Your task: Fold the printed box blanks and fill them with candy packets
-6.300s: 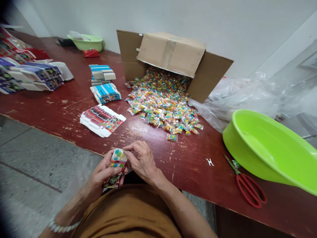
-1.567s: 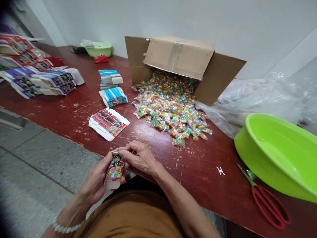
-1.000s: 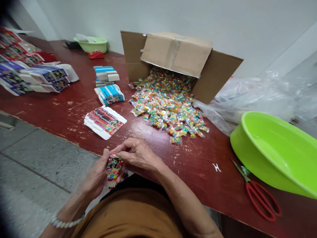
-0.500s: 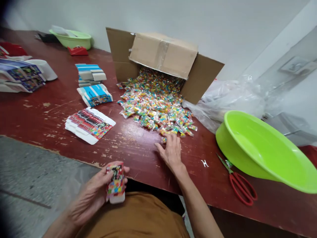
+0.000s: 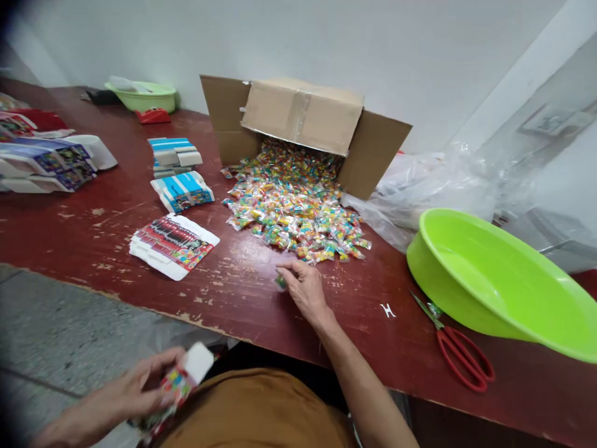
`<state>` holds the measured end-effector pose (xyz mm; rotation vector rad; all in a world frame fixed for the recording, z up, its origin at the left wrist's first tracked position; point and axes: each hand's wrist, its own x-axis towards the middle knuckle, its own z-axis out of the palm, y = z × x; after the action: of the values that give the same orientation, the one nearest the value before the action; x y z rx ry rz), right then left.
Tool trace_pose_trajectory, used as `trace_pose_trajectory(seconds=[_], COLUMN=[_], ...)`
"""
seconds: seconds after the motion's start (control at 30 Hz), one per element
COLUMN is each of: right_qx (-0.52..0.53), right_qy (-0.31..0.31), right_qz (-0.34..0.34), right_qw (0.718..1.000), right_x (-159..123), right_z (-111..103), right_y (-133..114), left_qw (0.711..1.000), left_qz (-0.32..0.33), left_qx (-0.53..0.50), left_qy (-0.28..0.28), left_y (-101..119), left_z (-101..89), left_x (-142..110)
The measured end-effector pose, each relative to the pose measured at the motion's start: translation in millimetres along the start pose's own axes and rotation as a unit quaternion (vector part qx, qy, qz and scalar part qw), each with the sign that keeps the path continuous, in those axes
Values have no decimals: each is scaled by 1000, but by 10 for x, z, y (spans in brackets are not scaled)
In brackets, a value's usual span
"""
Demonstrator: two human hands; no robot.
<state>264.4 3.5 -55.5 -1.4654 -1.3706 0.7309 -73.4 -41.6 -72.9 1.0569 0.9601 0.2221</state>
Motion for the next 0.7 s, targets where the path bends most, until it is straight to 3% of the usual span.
trace_pose_trajectory(seconds=[0.07, 0.2, 0.33, 0.43, 0.5, 0.7], right_qx=[142, 247, 240, 182, 181, 360], right_qy=[-49, -126, -160, -160, -169, -181], right_qz=[67, 79, 43, -29, -35, 131], right_qw=[986, 957, 957, 970, 968, 906], right_x=[-79, -214, -265, -284, -298, -291], right_z=[147, 445, 581, 599, 596, 550], right_y=[-216, -555, -590, -546, -533, -515], left_qw=[998, 989, 983, 978, 972, 955], left_qz=[22, 105, 151, 171, 191, 184], left_qx=[-48, -84, -77, -67, -82, -183], left_qy=[46, 60, 73, 95, 112, 145], left_y=[121, 383, 500, 528, 550, 575], left_z=[169, 506, 678, 736, 757, 731], left_x=[71, 207, 253, 277, 298, 313])
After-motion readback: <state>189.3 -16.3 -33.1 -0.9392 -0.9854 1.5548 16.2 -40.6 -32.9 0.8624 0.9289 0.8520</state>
